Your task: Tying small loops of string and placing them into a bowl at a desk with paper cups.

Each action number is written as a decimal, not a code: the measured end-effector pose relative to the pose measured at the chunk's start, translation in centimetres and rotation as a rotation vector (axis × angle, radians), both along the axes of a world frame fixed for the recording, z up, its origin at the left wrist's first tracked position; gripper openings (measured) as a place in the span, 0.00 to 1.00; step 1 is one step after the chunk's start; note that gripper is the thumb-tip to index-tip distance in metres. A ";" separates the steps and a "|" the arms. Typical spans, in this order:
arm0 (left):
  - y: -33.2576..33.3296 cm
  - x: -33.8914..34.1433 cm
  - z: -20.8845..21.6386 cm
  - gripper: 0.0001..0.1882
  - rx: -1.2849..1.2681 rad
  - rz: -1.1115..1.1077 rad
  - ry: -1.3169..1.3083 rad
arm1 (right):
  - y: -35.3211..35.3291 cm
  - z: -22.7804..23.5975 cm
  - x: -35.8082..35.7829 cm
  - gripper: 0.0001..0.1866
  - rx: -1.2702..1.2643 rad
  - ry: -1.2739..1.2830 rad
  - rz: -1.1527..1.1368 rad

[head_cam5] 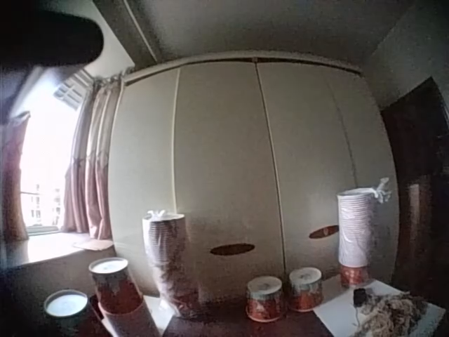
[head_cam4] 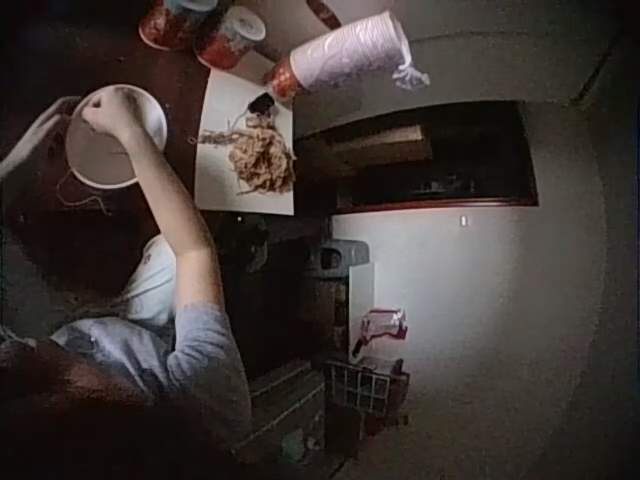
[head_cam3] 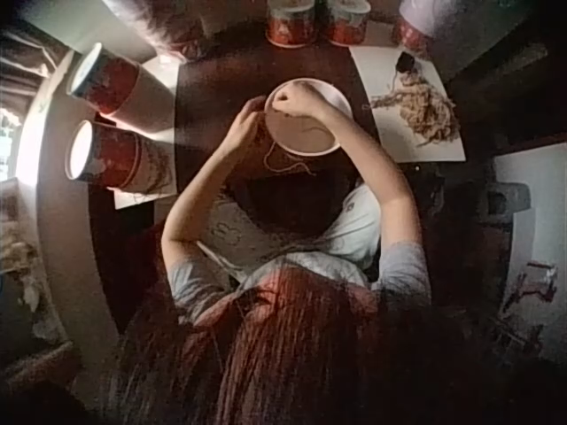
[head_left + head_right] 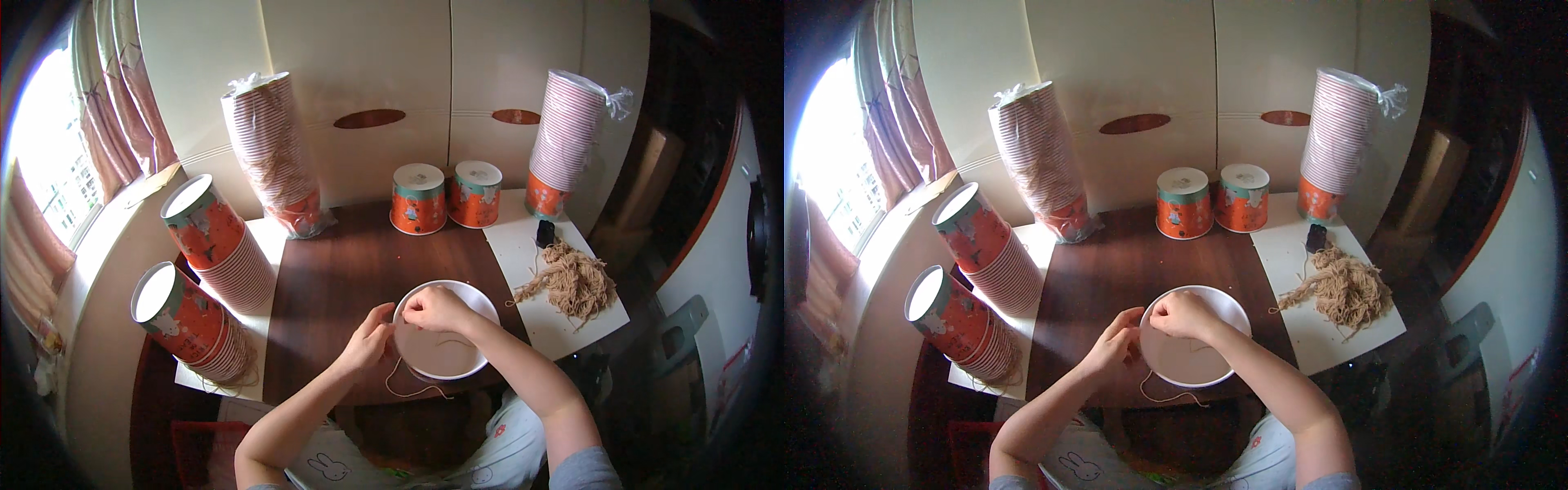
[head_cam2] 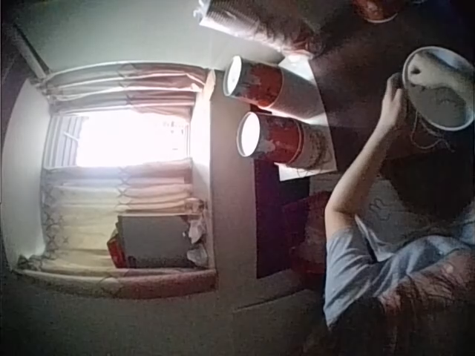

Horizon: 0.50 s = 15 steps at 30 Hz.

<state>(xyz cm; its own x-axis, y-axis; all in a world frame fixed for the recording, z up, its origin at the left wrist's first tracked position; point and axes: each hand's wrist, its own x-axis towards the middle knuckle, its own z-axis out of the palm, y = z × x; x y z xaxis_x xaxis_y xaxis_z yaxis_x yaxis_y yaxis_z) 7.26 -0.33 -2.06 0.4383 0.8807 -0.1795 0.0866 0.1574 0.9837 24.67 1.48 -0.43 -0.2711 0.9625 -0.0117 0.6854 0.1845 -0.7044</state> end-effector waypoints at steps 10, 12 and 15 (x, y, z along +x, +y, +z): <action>2.5 0.1 -2.0 0.09 0.760 0.034 0.343 | 0.2 -0.5 0.2 0.10 0.038 -0.005 0.028; 2.7 -0.2 -2.2 0.07 0.827 0.031 0.400 | 0.2 -0.6 0.0 0.10 0.078 -0.009 0.042; 2.6 -0.5 -1.8 0.07 0.802 0.042 0.486 | 0.1 0.0 0.0 0.10 0.112 -0.036 0.077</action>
